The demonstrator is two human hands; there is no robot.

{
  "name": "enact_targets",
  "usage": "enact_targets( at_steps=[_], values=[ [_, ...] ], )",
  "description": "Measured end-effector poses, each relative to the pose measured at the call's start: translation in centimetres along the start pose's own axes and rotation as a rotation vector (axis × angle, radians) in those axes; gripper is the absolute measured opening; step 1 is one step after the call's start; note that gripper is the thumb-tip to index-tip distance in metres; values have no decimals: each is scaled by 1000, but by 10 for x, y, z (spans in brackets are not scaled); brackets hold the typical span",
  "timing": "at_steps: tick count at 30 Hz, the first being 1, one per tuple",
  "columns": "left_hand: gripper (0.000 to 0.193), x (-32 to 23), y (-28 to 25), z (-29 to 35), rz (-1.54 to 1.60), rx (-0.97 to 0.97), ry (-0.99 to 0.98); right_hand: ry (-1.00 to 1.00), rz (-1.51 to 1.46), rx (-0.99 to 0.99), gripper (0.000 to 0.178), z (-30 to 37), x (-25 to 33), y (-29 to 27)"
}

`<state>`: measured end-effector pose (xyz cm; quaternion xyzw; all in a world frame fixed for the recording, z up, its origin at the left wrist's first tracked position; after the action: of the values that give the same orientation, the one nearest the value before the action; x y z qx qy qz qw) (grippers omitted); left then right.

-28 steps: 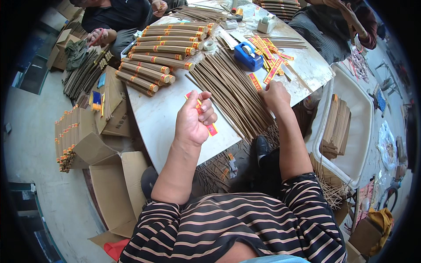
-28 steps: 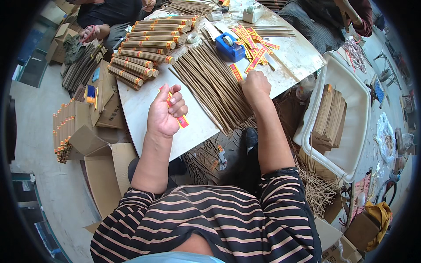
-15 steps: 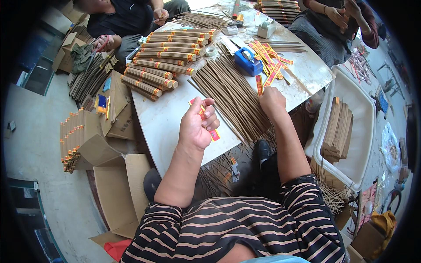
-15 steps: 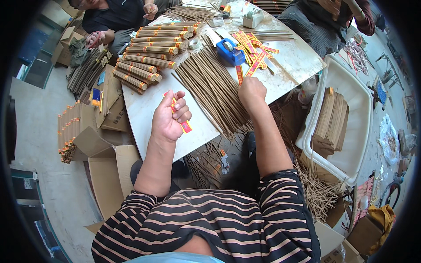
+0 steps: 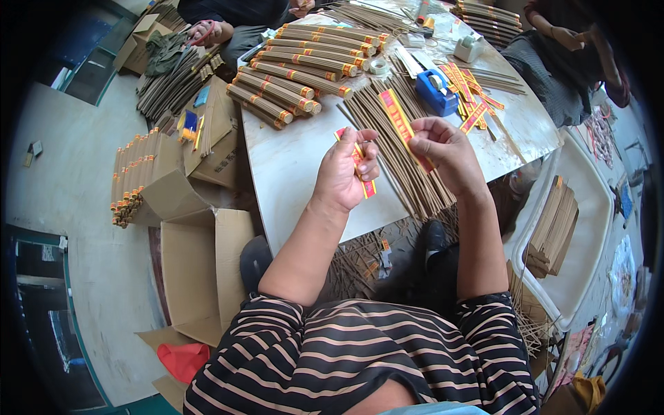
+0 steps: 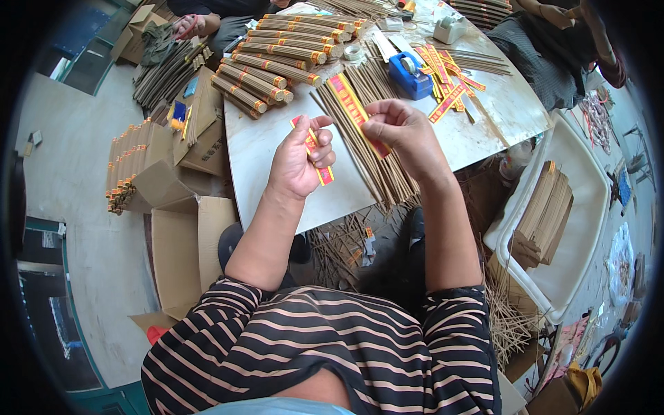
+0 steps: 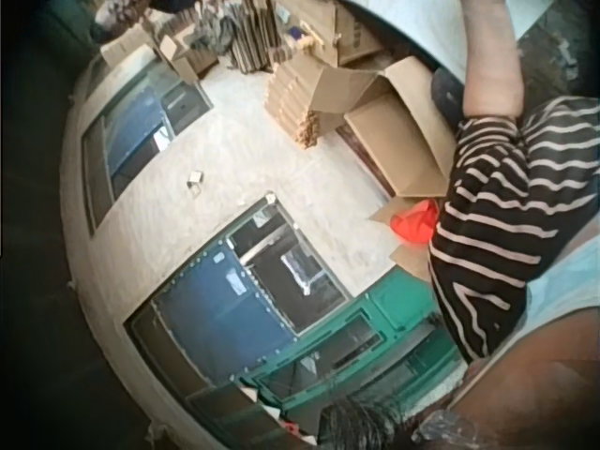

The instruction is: The person gathers thin wooden sticks into bundles, wraps them with red and yellow paper bands, and places the finished bundles into a cardboard box. The person repeats this process throughout the clip.

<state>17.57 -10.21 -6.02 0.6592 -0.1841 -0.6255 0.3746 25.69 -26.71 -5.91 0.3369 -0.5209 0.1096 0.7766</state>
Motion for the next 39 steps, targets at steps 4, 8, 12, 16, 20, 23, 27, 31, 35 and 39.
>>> enact_targets(
  at_steps=[4,8,12,16,20,23,27,31,35,39],
  values=[
    [37,2,-3,-2,-88,-33,137,119,35,92,26,0,-10,16],
    [36,-2,-1,-2,-181,-104,156,117,29,61,24,-2,-14,20],
    [40,1,-4,-3,-131,-20,191,135,33,58,25,-4,-14,24],
    [42,-1,-3,-2,-107,32,169,111,74,76,26,-5,-17,28],
    [40,-3,-1,-2,-97,28,163,111,73,76,24,-4,-16,28],
    [41,-2,-4,-4,-74,19,160,137,139,71,23,-6,-19,26],
    [35,0,-6,-5,-38,-51,124,150,170,78,23,-7,-21,27],
    [31,1,-10,-8,10,-93,119,164,148,118,21,-5,-22,32],
    [30,-3,-9,-10,106,-154,129,195,119,152,18,-6,-28,34],
    [29,-7,-6,-11,130,-183,141,325,4,157,19,-6,-32,33]
  ],
)
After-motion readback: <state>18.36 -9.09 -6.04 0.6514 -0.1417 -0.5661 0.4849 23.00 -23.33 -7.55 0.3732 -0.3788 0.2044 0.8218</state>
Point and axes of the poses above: each hand's wrist, its own z-axis away from the middle knuckle, its own y-axis out of the palm, x = y × z, the point moved 1 cm from there along -z, towards the middle knuckle, and after that the axes turned 14 degrees about y, right-handed, at the moved point
